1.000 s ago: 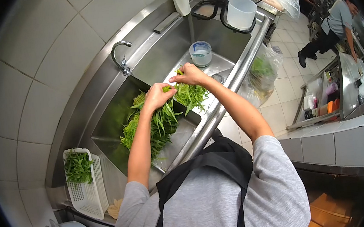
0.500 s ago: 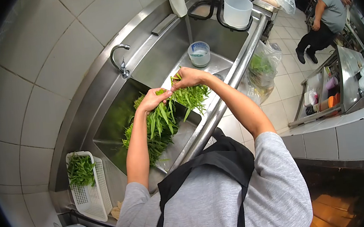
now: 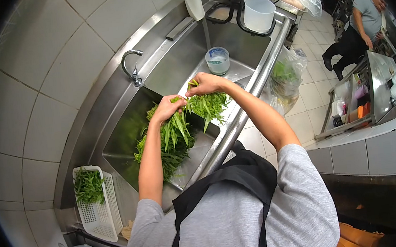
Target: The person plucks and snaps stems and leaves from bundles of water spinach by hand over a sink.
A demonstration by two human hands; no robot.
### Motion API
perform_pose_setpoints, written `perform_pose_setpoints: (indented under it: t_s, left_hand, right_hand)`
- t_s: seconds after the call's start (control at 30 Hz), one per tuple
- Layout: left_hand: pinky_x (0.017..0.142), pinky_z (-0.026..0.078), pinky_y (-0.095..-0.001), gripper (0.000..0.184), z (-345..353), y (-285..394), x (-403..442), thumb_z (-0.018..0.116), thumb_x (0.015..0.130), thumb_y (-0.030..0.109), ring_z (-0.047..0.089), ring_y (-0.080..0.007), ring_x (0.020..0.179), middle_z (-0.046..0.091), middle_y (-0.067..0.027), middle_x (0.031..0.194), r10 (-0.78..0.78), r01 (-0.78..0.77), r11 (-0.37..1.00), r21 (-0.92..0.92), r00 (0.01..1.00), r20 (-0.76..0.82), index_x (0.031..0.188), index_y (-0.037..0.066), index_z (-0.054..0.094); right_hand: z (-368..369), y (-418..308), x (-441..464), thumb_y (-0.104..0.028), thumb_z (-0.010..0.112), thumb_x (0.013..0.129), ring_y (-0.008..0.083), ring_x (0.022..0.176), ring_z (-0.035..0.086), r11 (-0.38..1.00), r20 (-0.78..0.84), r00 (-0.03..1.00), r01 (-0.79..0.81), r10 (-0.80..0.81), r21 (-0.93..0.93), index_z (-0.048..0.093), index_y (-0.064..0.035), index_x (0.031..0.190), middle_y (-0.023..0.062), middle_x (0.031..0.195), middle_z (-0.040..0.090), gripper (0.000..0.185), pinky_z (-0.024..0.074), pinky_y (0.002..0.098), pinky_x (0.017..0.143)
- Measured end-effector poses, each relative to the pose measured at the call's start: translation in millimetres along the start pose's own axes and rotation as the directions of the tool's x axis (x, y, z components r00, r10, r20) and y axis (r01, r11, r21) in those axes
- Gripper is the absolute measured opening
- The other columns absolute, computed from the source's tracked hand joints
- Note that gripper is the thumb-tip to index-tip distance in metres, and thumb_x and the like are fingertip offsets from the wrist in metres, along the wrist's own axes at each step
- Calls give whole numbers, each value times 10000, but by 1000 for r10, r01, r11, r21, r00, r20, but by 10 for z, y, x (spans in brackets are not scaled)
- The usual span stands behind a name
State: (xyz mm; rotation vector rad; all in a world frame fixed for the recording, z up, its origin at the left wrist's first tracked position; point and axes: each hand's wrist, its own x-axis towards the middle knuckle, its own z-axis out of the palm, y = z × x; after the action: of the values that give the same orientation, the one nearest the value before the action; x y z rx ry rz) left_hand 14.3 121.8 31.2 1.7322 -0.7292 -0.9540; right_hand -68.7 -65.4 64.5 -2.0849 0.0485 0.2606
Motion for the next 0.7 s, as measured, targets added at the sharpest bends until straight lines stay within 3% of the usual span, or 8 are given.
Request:
perform_pose_setpoints:
  t_s: [0.17,0.3,0.47,0.6,0.7]
  left_hand:
    - [507,407,-227,141,22,-71,118,557,755,127,481,-83,523,545,-19,618,42,-40,998,38,997,-59,742,-6,600]
    - [480,384,-233,187,39,-222,249,551,754,166,462,-96,502,525,-24,591,-49,-4,990,-143,930,-364,754,-10,614]
    - [595,388,-227,201,33,-278,133,531,774,175,487,-91,598,564,-37,648,-69,-49,958,-281,916,-395,739,-3,616]
    - [672,415,-252,186,-50,-418,150,521,795,169,519,-109,619,565,-43,697,-33,-92,938,-334,936,-350,805,-8,579]
    - [690,423,-263,179,-58,-396,147,542,807,165,533,-122,611,557,-44,748,-2,-133,914,-383,943,-333,857,-7,542]
  right_hand:
    - [-12,71,15,-293,677,731,74,520,425,999,-68,996,49,-49,7,612,-24,715,-9,548,485,278,349,257,488]
    - [20,248,145,-286,686,723,75,524,440,985,-280,953,146,-114,96,608,-16,685,-7,554,504,284,364,266,487]
    - [-249,420,127,-326,670,747,83,509,444,969,-414,889,-110,195,220,654,-32,723,2,581,529,296,391,264,497]
    - [-462,673,134,-313,620,800,83,502,453,849,-338,876,-136,343,510,662,-47,748,5,612,553,274,392,233,473]
    - [-573,706,56,-303,617,805,74,481,421,787,-282,872,-170,401,593,656,-57,765,4,608,559,252,344,211,447]
